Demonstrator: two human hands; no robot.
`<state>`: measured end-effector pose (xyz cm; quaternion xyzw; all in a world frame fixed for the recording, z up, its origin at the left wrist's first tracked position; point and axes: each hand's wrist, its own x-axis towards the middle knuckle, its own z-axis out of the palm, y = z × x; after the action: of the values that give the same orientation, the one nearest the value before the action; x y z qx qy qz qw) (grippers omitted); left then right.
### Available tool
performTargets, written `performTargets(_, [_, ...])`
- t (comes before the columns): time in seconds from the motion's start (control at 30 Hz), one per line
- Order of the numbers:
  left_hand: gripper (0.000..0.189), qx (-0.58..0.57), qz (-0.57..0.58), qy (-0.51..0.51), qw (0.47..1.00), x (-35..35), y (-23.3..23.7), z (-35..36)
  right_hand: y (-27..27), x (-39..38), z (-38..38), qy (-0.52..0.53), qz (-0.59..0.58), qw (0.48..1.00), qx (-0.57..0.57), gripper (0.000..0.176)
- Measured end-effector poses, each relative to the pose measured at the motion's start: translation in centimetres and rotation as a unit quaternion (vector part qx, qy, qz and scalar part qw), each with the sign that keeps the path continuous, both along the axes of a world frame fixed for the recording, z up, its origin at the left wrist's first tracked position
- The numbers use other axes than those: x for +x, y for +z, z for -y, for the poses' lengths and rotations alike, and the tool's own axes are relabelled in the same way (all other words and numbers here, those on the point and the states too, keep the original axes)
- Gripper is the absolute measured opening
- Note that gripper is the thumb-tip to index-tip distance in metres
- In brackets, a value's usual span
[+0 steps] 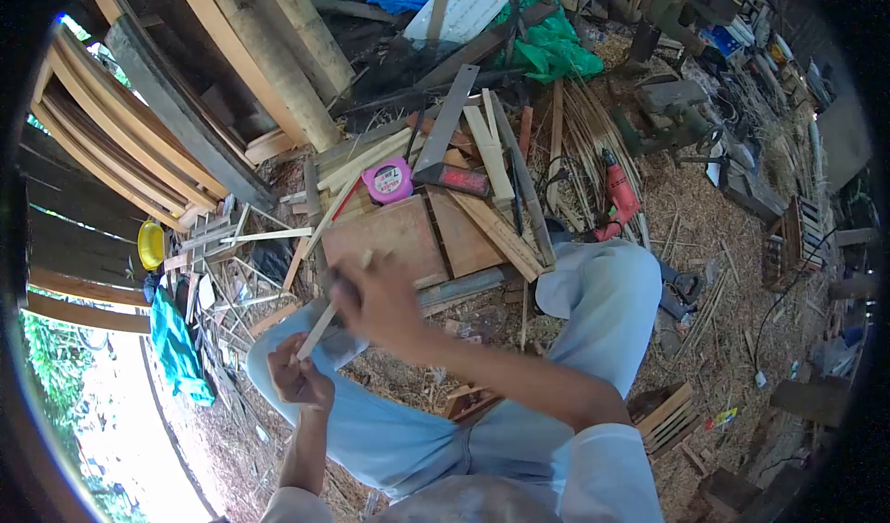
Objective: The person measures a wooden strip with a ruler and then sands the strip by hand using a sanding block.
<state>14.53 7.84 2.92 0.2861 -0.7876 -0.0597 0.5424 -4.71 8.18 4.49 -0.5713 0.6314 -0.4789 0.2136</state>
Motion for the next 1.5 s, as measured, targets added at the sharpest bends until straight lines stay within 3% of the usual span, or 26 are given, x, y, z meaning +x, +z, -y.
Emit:
performTargets(0.07, [0.012,0.004,-0.026,-0.006,1.0,0.3,-0.7,0.0,2.5,1.7,-2.5,0.07,0.027,0.992,-0.104,0.033])
performTargets(0.1, [0.012,0.009,-0.022,-0.003,1.0,0.2,-0.7,-0.2,1.6,1.3,-2.1,0.072,0.032,0.992,-0.099,0.033])
performTargets(0.17, [0.015,0.033,-0.067,0.01,0.997,-0.3,-0.1,0.1,-2.3,-0.8,0.9,-0.016,-0.05,0.999,-0.011,0.034])
performTargets(0.2, [0.014,0.02,-0.035,0.0,0.999,-0.2,0.2,0.0,-4.7,-2.2,2.4,-0.069,-0.047,0.996,-0.032,0.035])
performTargets(0.3, [0.013,0.009,0.023,-0.039,0.999,0.4,-0.2,-0.1,-0.3,0.6,-0.4,-0.002,-0.051,0.997,-0.064,0.035])
performTargets(0.33, [0.016,0.019,-0.024,-0.044,0.999,0.3,-1.0,0.0,1.5,1.5,-2.1,0.047,-0.018,0.991,-0.124,0.036])
performTargets(0.43, [0.018,0.065,-0.008,0.018,0.998,0.7,-0.1,-0.5,0.4,1.0,-1.1,0.039,-0.024,0.995,-0.093,0.035])
performTargets(0.5, [0.02,0.054,-0.031,0.007,0.998,0.5,0.0,-0.5,-1.3,-0.4,0.8,0.006,-0.042,0.998,-0.038,0.033])
performTargets(0.57, [0.021,0.024,0.025,-0.023,0.999,0.2,0.4,-0.5,-1.0,-0.9,1.3,-0.001,-0.015,1.0,0.007,0.033])
performTargets(0.6, [0.016,0.019,-0.01,-0.023,1.0,0.3,-0.1,-0.3,-0.2,0.6,0.1,0.019,-0.056,0.996,-0.07,0.034])
performTargets(0.63, [0.016,0.015,-0.012,-0.022,1.0,0.2,0.1,-0.1,0.5,0.9,-0.6,0.019,-0.058,0.995,-0.074,0.034])
performTargets(0.7, [0.015,0.08,0.081,0.079,0.99,0.6,1.3,-0.9,1.2,1.7,-1.8,0.071,-0.015,0.989,-0.129,0.036])
performTargets(0.73, [0.014,0.046,-0.077,0.009,0.996,0.0,-0.1,0.0,-0.2,0.8,-0.4,0.031,-0.051,0.995,-0.082,0.038])
performTargets(0.83, [0.018,0.085,-0.013,0.0,0.996,0.6,0.1,-0.7,-2.2,-2.2,2.3,-0.038,-0.058,0.997,-0.017,0.032])
performTargets(0.9, [0.017,0.062,-0.014,-0.012,0.998,0.4,0.2,-0.5,-0.6,-0.5,0.2,-0.016,-0.032,0.999,0.002,0.031])
performTargets(0.97, [0.017,0.031,-0.001,-0.039,0.999,0.5,0.2,-0.1,2.6,1.2,-2.4,0.094,-0.005,0.993,-0.075,0.03])
performTargets(1.03, [0.017,0.043,-0.001,-0.016,0.999,1.2,-0.4,-0.3,0.6,0.0,-1.3,0.097,-0.001,0.992,-0.078,0.034])
performTargets(1.1, [0.018,0.066,-0.046,-0.003,0.997,1.0,-0.6,0.0,-2.0,-2.5,1.6,-0.015,-0.084,0.996,0.008,0.04])
performTargets(1.17, [0.015,0.037,-0.005,0.013,0.999,0.9,-0.1,-0.2,-2.7,-1.9,1.3,-0.022,-0.069,0.997,0.006,0.041])
performTargets(1.23, [0.02,0.039,-0.049,-0.02,0.998,0.5,-0.2,0.0,-1.2,-0.9,0.8,-0.032,-0.058,0.998,0.0,0.041])
performTargets(1.3, [0.022,0.034,-0.04,-0.003,0.999,0.2,0.1,0.1,1.9,1.4,-2.1,0.081,-0.029,0.99,-0.11,0.038])
performTargets(1.37, [0.017,0.042,-0.024,0.046,0.998,0.2,0.5,0.1,1.6,1.2,-1.6,0.093,-0.03,0.989,-0.109,0.034])
performTargets(1.43, [0.016,0.037,-0.033,0.028,0.998,0.1,0.4,0.2,-2.2,-1.1,1.7,-0.015,-0.081,0.996,-0.035,0.035])
performTargets(1.5, [0.015,0.03,-0.045,0.009,0.998,0.2,0.6,0.1,-2.7,-1.8,2.3,-0.029,-0.059,0.998,0.017,0.034])
